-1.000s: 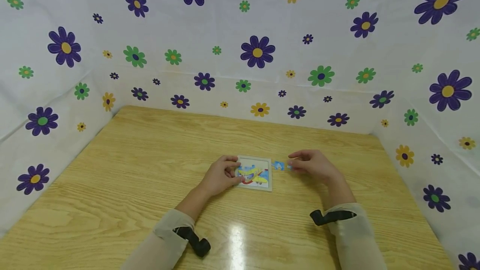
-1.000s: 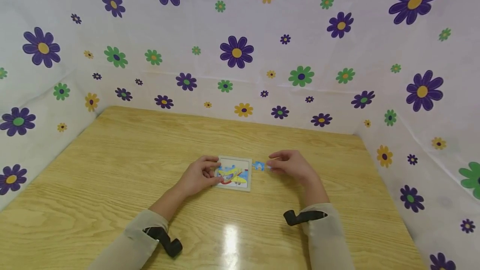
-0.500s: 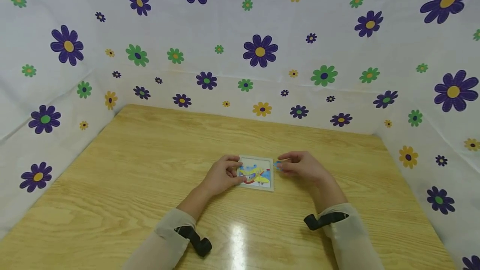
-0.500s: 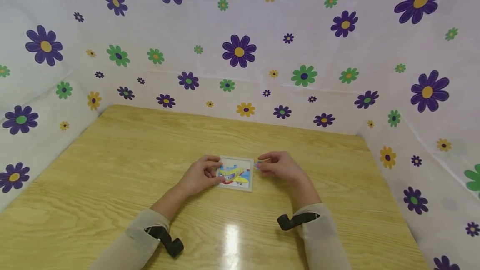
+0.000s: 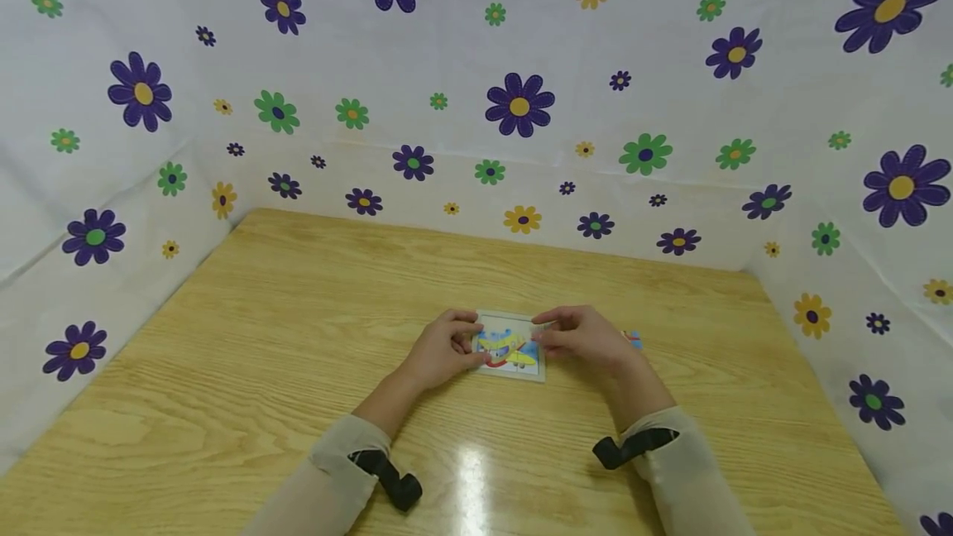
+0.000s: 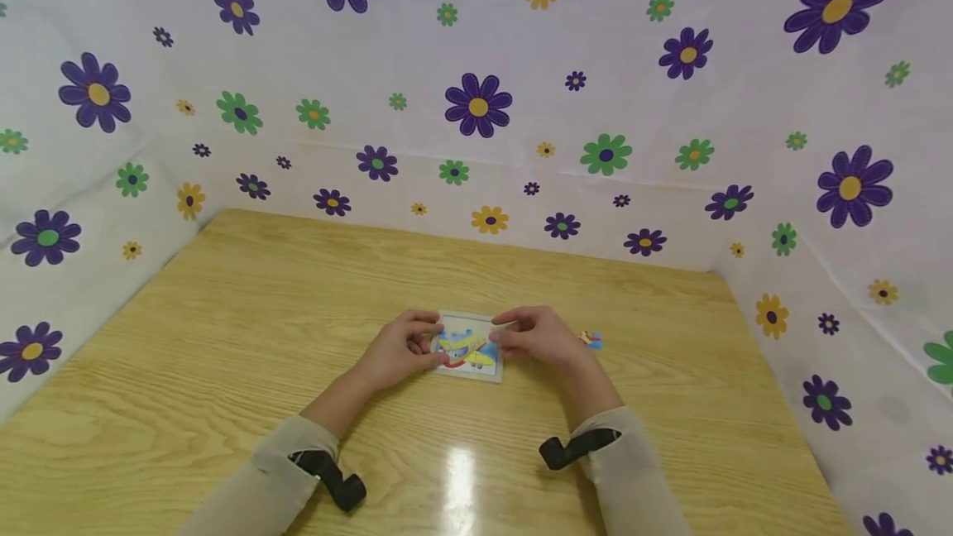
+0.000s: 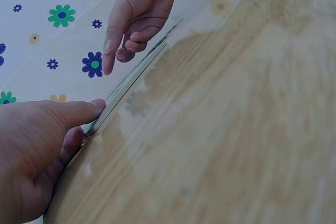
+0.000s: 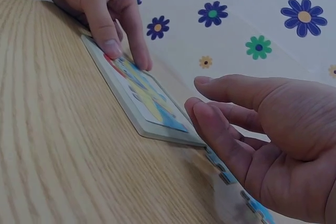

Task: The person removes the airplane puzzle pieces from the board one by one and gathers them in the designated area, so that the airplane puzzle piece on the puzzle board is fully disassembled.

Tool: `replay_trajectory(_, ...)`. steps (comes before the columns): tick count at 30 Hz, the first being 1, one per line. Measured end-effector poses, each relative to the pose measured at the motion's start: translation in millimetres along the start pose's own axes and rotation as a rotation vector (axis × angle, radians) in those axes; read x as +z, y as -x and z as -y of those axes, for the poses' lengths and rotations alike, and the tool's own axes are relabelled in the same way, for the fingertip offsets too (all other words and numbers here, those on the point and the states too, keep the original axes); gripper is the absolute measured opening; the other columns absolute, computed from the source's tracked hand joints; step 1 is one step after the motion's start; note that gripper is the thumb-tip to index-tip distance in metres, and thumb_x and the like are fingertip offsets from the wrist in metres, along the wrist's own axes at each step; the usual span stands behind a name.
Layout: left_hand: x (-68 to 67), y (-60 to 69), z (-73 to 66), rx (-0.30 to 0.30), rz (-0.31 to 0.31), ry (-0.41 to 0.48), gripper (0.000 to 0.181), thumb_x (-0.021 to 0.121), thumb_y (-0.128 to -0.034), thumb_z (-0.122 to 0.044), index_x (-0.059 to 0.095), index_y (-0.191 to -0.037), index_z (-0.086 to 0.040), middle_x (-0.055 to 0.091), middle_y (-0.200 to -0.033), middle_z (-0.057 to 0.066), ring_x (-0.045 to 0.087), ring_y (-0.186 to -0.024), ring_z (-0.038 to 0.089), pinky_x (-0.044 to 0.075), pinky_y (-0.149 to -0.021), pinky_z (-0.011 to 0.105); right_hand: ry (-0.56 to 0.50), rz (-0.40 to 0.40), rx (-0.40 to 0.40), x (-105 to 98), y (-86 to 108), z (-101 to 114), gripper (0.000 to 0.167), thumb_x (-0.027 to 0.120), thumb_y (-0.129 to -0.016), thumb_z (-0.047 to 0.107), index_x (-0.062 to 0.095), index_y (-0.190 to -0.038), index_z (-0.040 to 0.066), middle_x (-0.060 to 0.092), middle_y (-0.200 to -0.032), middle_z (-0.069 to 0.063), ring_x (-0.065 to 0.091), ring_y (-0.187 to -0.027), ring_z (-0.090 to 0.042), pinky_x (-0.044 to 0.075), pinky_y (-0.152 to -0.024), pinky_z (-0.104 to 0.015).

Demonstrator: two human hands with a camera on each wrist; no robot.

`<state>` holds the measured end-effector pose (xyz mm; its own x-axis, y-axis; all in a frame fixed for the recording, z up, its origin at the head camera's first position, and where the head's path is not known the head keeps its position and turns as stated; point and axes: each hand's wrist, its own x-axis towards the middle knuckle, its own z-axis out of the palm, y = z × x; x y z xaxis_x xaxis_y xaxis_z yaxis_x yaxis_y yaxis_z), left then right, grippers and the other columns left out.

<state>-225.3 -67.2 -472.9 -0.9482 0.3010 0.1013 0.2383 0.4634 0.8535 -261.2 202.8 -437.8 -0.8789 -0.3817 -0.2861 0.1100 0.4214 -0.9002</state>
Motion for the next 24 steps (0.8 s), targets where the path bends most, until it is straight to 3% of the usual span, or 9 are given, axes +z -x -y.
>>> replay_trajectory(10, 0.3, 1.5, 3.1, -0.006, 0.004, 0.003, 0.048, 0.082, -0.0842, -0.016, 0.067, -0.126, 0.002, 0.053, -0.142, 0.011, 0.058, -0.083, 0.009, 0.051, -0.074, 0.017, -0.027, 0.037, -0.053, 22.9, -2.6, 4.8, 0.043, 0.072, -0.093, 0.016, 0.062, -0.131, -0.002, 0.066, -0.1, -0.012, 0.069, -0.08, -0.013, 0.06, -0.075, -0.027)
replay_trajectory(18, 0.2, 0.9, 4.3, 0.013, 0.004, 0.006, 0.048, 0.082, -0.0841, -0.017, 0.067, -0.125, 0.002, 0.054, -0.141, 0.011, 0.059, -0.084, 0.009, 0.052, -0.075, 0.019, -0.077, -0.046, -0.082, 47.9, -8.8, 7.5, 0.039, 0.068, -0.095, 0.011, 0.061, -0.13, -0.005, 0.067, -0.093, -0.011, 0.068, -0.071, -0.012, 0.06, -0.07, -0.027)
replay_trajectory(24, -0.8, 0.7, 2.6, 0.017, 0.017, 0.014, 0.049, 0.081, -0.0852, -0.017, 0.065, -0.127, 0.003, 0.051, -0.143, 0.013, 0.06, -0.085, 0.011, 0.053, -0.076, 0.021, -0.075, -0.021, -0.1, 58.2, -8.7, 8.9, 0.039, 0.065, -0.097, 0.012, 0.06, -0.132, -0.004, 0.068, -0.092, -0.014, 0.068, -0.068, -0.013, 0.06, -0.067, -0.027)
